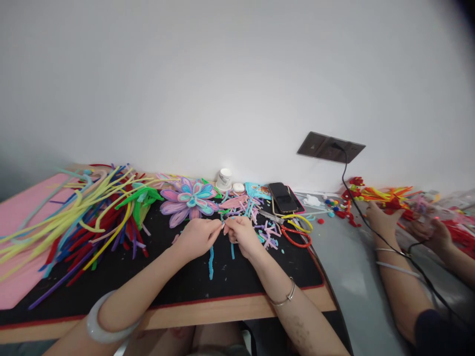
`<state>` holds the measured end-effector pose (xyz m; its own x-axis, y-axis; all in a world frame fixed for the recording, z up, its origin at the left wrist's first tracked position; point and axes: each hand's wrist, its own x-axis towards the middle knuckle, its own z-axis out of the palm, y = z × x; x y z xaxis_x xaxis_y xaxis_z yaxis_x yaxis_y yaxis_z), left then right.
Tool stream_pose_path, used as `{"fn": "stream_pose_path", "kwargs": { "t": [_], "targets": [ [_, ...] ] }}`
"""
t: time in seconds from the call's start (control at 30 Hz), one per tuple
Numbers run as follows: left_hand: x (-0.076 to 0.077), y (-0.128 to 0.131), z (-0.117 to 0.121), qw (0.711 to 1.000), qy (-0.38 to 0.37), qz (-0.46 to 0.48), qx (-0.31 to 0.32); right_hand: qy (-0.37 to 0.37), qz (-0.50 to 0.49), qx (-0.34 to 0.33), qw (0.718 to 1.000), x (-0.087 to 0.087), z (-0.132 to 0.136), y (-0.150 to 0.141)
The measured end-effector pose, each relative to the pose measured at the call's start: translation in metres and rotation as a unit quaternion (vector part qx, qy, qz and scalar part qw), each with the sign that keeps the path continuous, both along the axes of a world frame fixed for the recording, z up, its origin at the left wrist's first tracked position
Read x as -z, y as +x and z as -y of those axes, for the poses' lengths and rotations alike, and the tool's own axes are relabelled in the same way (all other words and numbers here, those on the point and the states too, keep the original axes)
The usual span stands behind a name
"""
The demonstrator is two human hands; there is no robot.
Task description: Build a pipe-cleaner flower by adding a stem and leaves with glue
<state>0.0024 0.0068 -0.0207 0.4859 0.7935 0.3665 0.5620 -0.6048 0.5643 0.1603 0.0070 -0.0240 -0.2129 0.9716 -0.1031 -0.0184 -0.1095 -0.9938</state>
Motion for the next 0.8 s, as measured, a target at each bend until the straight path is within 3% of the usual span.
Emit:
{"fn": "stream_pose_path", "kwargs": {
  "t": [0.07,0.13,0.2,0.27,0.33,0.4,0.47,0.57,0.7,0.8],
  "targets": [
    [-0.001,0.001,0.0,0.998,-0.058,0.037,0.003,0.004,-0.003,-0.005,1.0,-0.002,0.0,0.002],
    [-0.003,0.001,-0.001,0.972,-0.199,0.118,0.032,0.033,0.005,-0.021,0.999,-0.005,-0.002,0.006],
    [-0.004,0.002,-0.002,0.91,-0.347,0.215,0.072,0.099,0.033,-0.055,0.993,-0.009,-0.003,0.011],
    [-0.004,0.001,-0.001,0.837,-0.45,0.294,0.106,0.168,0.067,-0.097,0.979,-0.013,-0.003,0.015],
    [-0.004,0.002,0.0,0.779,-0.511,0.341,0.125,0.202,0.085,-0.123,0.968,-0.016,-0.002,0.018],
    [-0.004,0.002,0.001,0.754,-0.533,0.36,0.13,0.21,0.093,-0.124,0.965,-0.017,0.0,0.018],
    [-0.004,0.003,0.001,0.772,-0.509,0.362,0.117,0.212,0.104,-0.1,0.967,-0.015,0.0,0.016],
    [-0.006,0.004,0.0,0.85,-0.414,0.314,0.079,0.19,0.1,-0.051,0.975,-0.01,-0.001,0.012],
    [-0.008,0.005,0.002,0.958,-0.233,0.163,0.029,0.077,0.022,-0.013,0.997,-0.005,-0.001,0.005],
    [-0.006,0.003,0.003,0.997,-0.07,0.034,-0.001,0.007,0.006,0.007,1.0,-0.006,0.001,0.001]
  ]
}}
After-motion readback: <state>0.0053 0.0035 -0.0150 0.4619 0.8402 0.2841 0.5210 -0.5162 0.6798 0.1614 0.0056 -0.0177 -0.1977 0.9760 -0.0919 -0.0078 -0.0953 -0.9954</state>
